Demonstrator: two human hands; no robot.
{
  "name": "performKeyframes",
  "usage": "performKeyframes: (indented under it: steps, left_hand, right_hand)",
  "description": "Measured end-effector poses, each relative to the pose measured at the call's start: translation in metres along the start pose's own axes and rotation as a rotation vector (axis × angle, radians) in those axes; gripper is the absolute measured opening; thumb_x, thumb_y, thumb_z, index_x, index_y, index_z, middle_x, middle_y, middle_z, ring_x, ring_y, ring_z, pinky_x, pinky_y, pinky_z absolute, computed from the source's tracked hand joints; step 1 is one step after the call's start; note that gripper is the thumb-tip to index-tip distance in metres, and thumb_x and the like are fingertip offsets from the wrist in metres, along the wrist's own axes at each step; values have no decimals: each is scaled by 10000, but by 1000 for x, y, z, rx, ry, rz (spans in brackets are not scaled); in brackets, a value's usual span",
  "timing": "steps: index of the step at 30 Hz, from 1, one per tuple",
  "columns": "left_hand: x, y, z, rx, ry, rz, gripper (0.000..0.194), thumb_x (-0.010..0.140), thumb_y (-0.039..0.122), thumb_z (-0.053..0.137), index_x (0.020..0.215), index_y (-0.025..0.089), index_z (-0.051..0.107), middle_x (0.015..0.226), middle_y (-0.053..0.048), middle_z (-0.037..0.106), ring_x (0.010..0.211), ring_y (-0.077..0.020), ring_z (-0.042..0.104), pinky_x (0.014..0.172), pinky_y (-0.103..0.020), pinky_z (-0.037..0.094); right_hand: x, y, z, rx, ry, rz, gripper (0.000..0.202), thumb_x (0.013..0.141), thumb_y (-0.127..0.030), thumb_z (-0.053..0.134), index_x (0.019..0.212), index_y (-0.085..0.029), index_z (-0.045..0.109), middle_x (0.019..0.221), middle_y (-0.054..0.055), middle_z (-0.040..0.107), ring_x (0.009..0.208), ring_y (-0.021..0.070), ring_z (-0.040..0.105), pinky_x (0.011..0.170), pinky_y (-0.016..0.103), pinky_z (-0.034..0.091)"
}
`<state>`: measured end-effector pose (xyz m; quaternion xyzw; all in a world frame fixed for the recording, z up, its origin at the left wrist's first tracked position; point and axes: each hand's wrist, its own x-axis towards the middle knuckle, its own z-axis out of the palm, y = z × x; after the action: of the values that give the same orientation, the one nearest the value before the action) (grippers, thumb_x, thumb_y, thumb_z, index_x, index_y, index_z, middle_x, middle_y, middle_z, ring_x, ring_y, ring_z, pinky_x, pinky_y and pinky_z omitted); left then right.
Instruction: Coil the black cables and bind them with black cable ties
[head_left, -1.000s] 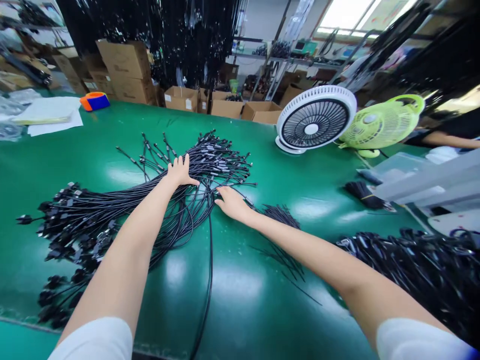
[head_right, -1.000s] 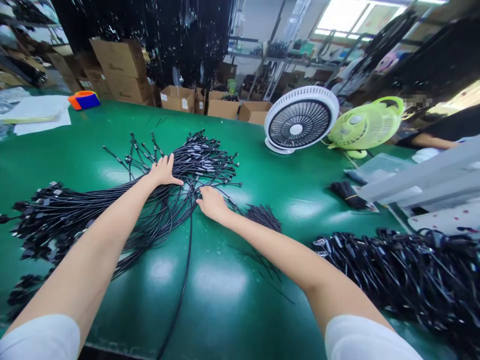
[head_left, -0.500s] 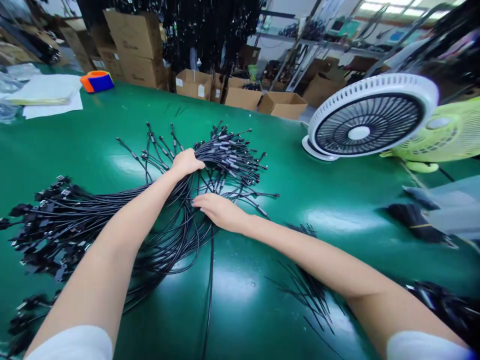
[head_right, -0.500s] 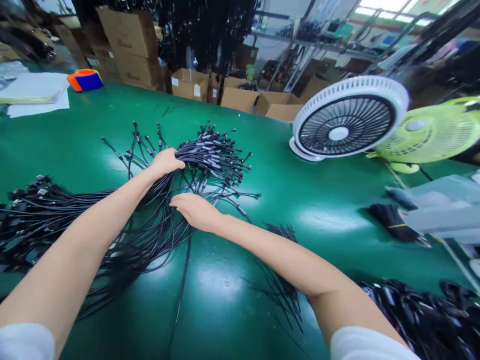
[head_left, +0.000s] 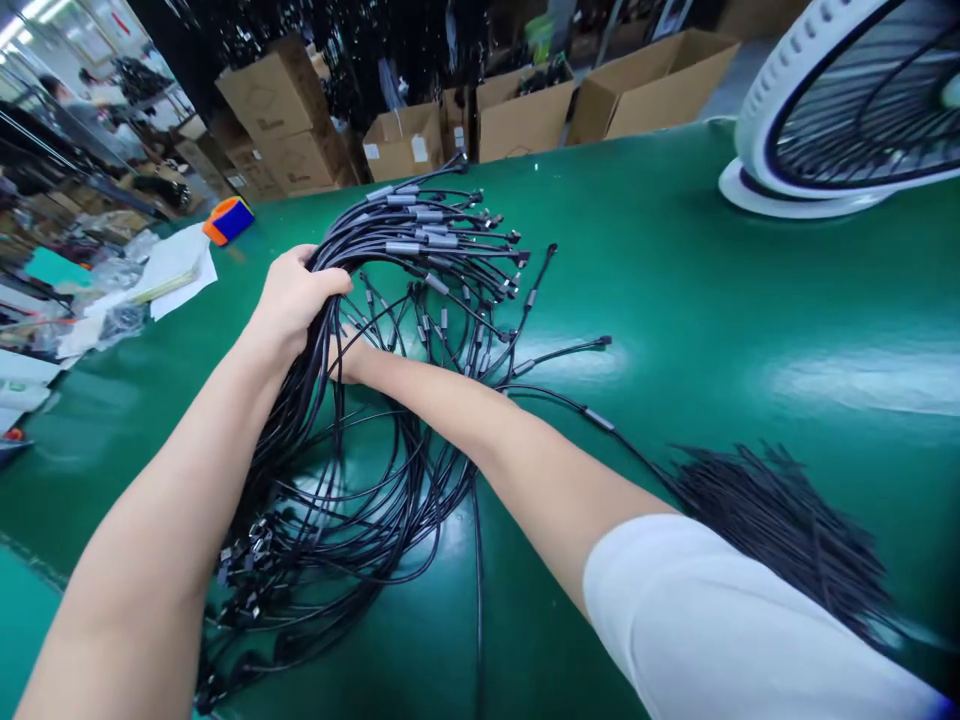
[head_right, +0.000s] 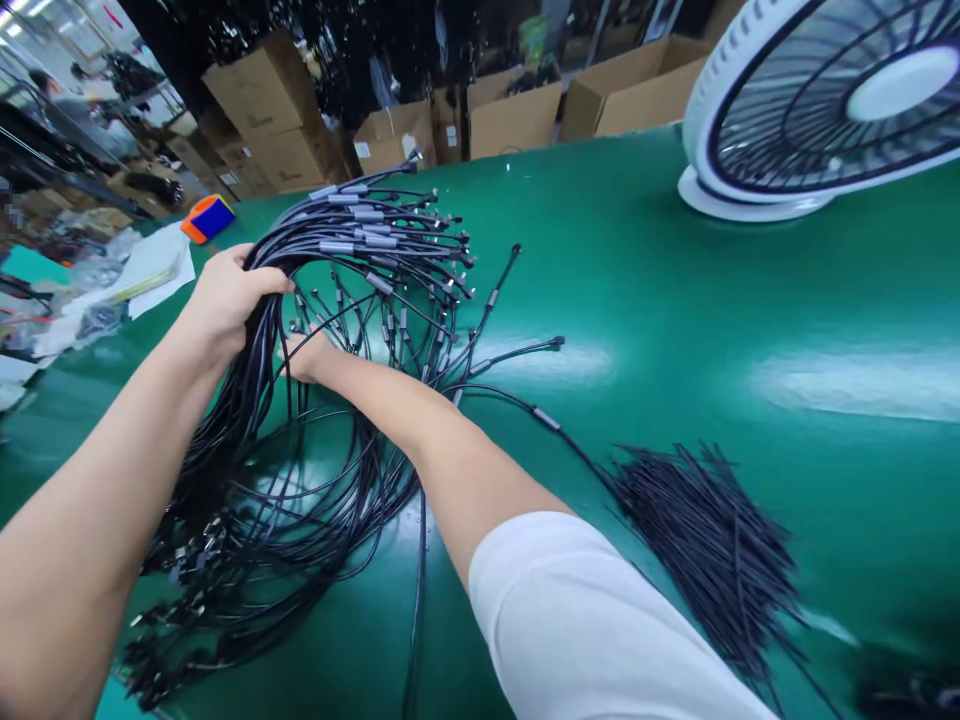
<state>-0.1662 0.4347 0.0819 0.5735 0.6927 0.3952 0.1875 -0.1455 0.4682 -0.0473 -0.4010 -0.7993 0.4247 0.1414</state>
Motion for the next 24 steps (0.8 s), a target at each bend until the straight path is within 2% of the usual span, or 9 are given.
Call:
performKeyframes:
  steps: [2,5,7,9,14,18,21,22,24]
  left_hand:
    - [2,-5,6,-39,67,-17,251,533,192,581,776,143,546,703,8,468,638,-132,471,638,-275,453]
    - [4,-16,19,-105,181,-61,269,516,188,601,775,145,544,704,7,495,628,-128,457,620,-268,433]
    - [5,-28,33,-117,252,-92,313,514,187,615,817,143,552,741,-2,539,652,-138,486,627,-271,435]
    - [6,-43,50,-79,280,-122,372,525,198,633,885,142,562,798,-16,589,700,-160,537,657,-281,450]
    - [9,-78,87,155,147,-216,453,610,255,656,1042,149,571,975,-66,662,891,-240,628,809,-339,487]
    - [7,-80,95,324,24,-147,625,707,248,663,1282,103,466,1268,-181,577,1173,-317,550,988,-405,425]
    - [-32,-59,85,402,50,73,690,778,267,665,1378,96,370,1397,-228,444,1307,-347,416,1066,-448,346]
    - [-58,-49,79,395,45,154,630,806,280,652,1359,119,396,1358,-207,475,1280,-339,438,1054,-450,355]
    - [-126,-31,65,311,-134,259,363,897,326,558,1220,166,509,1063,-111,616,1024,-268,583,913,-405,455]
  right_hand:
    - [-4,21,-13,-141,53,-69,329,846,-250,591,1174,-227,596,1361,48,554,1329,232,389,1155,451,230]
    - [-22,62,-45,-347,159,-32,456,901,-272,534,1324,-108,489,1485,183,402,1371,319,320,1161,549,127]
    - [-36,84,-66,-459,226,43,477,928,-265,481,1330,-8,465,1449,284,391,1324,387,349,1113,604,161]
    - [-47,98,-80,-541,263,82,448,950,-268,435,1277,30,506,1370,317,451,1261,403,395,1066,599,238]
    - [-55,108,-100,-633,236,21,391,967,-279,414,1200,-18,588,1283,257,552,1215,360,440,1019,521,340]
    - [-65,103,-120,-628,123,-59,343,955,-231,440,1177,-57,634,1270,192,589,1171,291,512,997,418,384]
    - [-100,94,-131,-625,73,-157,306,948,-194,443,1135,-121,675,1228,120,626,1125,222,552,968,322,396]
    - [-118,91,-133,-633,59,-182,299,950,-198,441,1107,-131,687,1190,111,645,1094,212,569,945,308,403]
    - [-157,87,-133,-662,23,-198,290,956,-216,438,1039,-139,705,1081,103,680,1007,202,600,881,292,418]
